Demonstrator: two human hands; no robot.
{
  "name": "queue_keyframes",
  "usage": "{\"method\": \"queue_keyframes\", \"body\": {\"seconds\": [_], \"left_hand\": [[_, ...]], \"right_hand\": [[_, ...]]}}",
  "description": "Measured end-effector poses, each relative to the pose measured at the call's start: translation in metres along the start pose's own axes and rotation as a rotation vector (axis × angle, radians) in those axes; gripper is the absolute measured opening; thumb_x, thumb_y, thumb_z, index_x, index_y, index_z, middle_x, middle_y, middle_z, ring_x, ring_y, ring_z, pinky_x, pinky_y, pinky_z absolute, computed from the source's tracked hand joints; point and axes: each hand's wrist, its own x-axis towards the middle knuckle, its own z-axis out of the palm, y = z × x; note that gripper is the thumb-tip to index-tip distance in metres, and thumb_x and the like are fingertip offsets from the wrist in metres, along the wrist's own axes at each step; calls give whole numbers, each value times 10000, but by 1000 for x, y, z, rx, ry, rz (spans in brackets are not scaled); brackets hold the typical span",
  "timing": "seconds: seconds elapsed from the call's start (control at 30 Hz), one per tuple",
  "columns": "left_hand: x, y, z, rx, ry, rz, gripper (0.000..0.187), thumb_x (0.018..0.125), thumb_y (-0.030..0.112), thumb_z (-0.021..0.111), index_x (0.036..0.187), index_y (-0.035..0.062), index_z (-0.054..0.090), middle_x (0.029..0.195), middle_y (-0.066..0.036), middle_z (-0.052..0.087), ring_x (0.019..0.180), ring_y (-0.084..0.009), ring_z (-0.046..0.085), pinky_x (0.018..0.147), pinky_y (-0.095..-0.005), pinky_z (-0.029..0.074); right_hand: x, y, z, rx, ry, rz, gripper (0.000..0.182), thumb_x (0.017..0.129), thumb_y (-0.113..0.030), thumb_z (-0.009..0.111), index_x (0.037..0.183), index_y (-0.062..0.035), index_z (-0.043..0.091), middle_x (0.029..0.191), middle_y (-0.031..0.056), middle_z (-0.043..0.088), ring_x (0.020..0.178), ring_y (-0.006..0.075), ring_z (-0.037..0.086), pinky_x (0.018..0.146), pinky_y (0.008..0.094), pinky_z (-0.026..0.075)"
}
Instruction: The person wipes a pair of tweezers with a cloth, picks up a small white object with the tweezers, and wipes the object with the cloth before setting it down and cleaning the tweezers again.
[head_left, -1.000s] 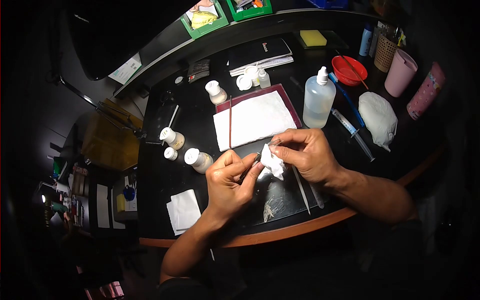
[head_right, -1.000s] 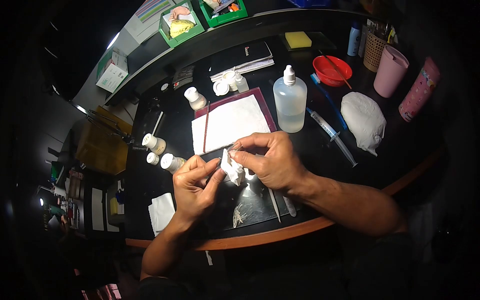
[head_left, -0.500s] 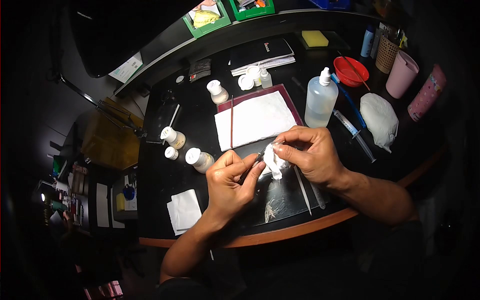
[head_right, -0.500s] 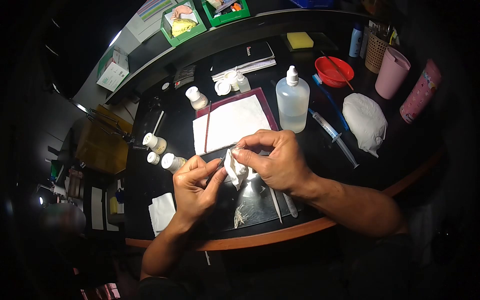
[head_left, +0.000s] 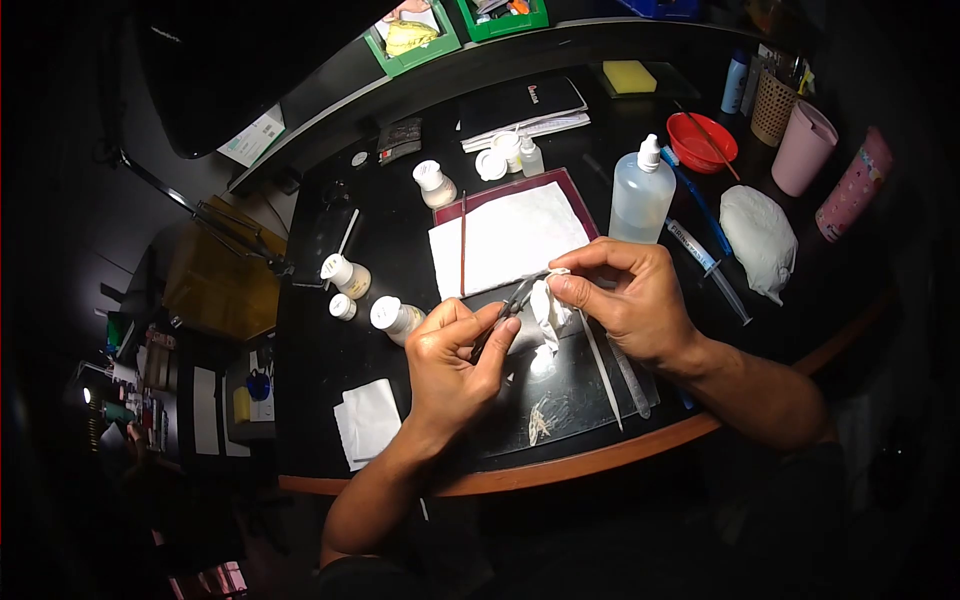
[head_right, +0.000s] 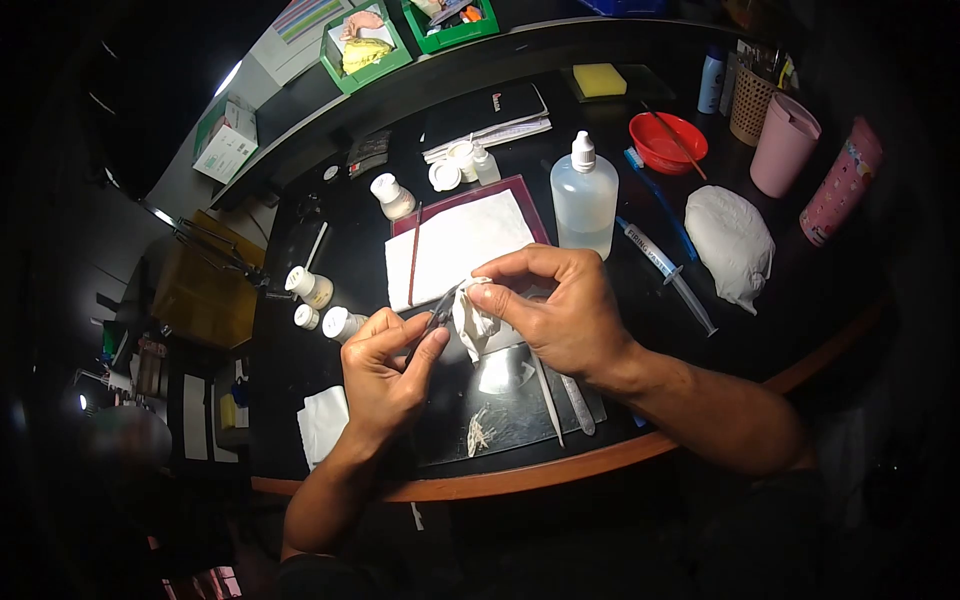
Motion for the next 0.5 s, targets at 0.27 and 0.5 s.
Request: {"method": "queue_keyframes", "body": {"seconds": [0.27, 0.5], "left_hand": [[2, -11, -2, -133, -22, -87, 212, 842, 72, 777, 1020, -40, 749, 670, -31, 562, 635, -78, 514, 562, -237, 388], [1, -11, -1, -216, -40, -136, 216, 854, 71, 772, 1037, -41, 744, 702, -20, 583, 647, -66, 515, 569, -221, 387]], "right_hand": [[-2, 6, 3, 21, -35, 64, 188, 871, -111, 764, 1010, 14, 746, 891, 97, 744, 807, 98, 672, 730, 236, 532], [-5, 10, 7, 54, -103, 87, 200, 875, -110, 760, 1027, 19, 739, 872, 75, 737, 751, 64, 636, 668, 214, 511]]}}
